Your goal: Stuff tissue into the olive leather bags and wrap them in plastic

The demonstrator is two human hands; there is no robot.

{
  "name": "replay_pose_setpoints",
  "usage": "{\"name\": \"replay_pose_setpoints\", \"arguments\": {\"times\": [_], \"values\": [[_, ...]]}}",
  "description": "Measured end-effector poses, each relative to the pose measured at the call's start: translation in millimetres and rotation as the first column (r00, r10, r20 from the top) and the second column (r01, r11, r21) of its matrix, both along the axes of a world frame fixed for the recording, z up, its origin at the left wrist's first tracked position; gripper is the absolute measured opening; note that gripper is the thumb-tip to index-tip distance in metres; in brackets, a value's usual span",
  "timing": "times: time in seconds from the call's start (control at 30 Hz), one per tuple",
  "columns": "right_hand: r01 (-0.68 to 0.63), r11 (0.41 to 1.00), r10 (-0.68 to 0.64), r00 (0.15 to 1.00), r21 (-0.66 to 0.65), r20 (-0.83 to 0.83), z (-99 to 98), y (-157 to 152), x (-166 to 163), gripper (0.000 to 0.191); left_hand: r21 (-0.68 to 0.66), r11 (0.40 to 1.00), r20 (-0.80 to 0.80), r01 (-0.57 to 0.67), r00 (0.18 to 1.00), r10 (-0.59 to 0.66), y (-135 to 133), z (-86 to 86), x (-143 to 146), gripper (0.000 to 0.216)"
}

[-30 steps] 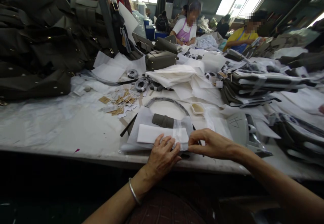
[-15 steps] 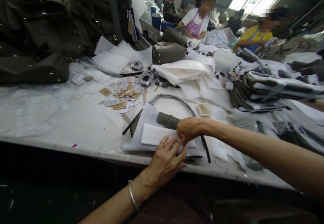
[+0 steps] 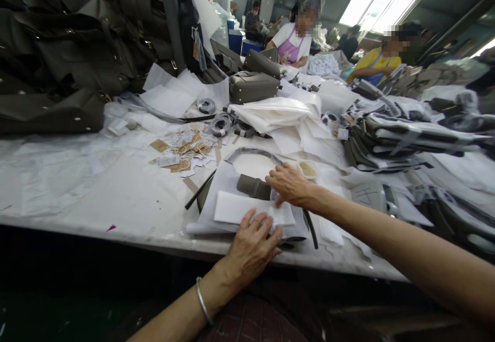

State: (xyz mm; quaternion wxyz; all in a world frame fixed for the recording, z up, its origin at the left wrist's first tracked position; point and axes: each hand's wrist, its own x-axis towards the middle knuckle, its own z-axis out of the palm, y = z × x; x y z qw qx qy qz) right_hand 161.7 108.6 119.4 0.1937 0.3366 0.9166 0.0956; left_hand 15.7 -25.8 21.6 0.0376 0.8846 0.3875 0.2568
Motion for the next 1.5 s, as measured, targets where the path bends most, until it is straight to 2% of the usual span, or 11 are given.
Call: {"name": "replay_pose_setpoints", "arguments": {"times": [0.1,0.27,0.37,0.47,0.57,0.73,0.83,0.97,1.13,1.27,1.5], "values": [[0.204,0.975,-0.179,0.953,0.085,-0.245,1.4,1,24,0.046,0.015,1.0,0.003,0.002,1.0,-0.002,0,0.1,1,0.044],[0.339,0.931,-0.364,0.843,-0.134,-0.396,-17.5,-18,44,0.056,0.031,0.999,-0.016,-0.012,1.0,0.013,0,1.3,0,0.044],[0.394,0.918,-0.352,0.745,-0.052,-0.567,-17.6,-34,40,0.048,0.028,0.999,-0.029,-0.016,0.999,0.017,-1,1.9,-1,0.043],[0.335,0.937,-0.285,0.559,-0.103,-0.778,-19.4,-58,28,0.041,0.02,1.0,-0.037,0.001,0.999,-0.001,-1,0.4,0,0.041],[0.29,0.949,-0.254,0.466,-0.125,-0.847,-41.4,-82,14,0.041,0.069,0.998,-0.055,0.003,0.999,0.001,-1,-1.3,0,0.035],[0.263,0.964,-0.2,0.592,-0.047,-0.781,-82.7,-103,5,0.044,0.205,0.978,-0.18,0.04,0.984,-0.003,5,14.2,-39,0.034],[0.268,0.963,-0.16,0.647,0.026,-0.745,-84.7,-105,5,0.047,0.195,0.975,-0.219,-0.107,0.964,0.15,15,29.7,-89,0.042],[0.22,0.975,-0.13,0.7,0.039,-0.702,-75.8,-95,12,0.051,0.035,0.992,-0.23,-0.12,0.965,0.125,23,35.4,-128,0.053],[0.07,0.997,-0.071,0.742,-0.028,-0.666,-64.2,-72,39,0.055,-0.031,0.973,-0.105,-0.229,0.969,0.225,4,28.4,-94,0.048],[0.02,0.998,-0.05,0.75,-0.053,-0.66,-59.6,-74,41,0.082,-0.088,0.952,-0.07,-0.292,0.956,0.287,-8,33.5,-65,0.046],[0.178,0.983,-0.108,0.768,0.048,-0.631,-66.8,-89,23,0.067,-0.113,0.928,-0.099,-0.355,0.933,0.345,4,41.0,-67,0.03]]}}
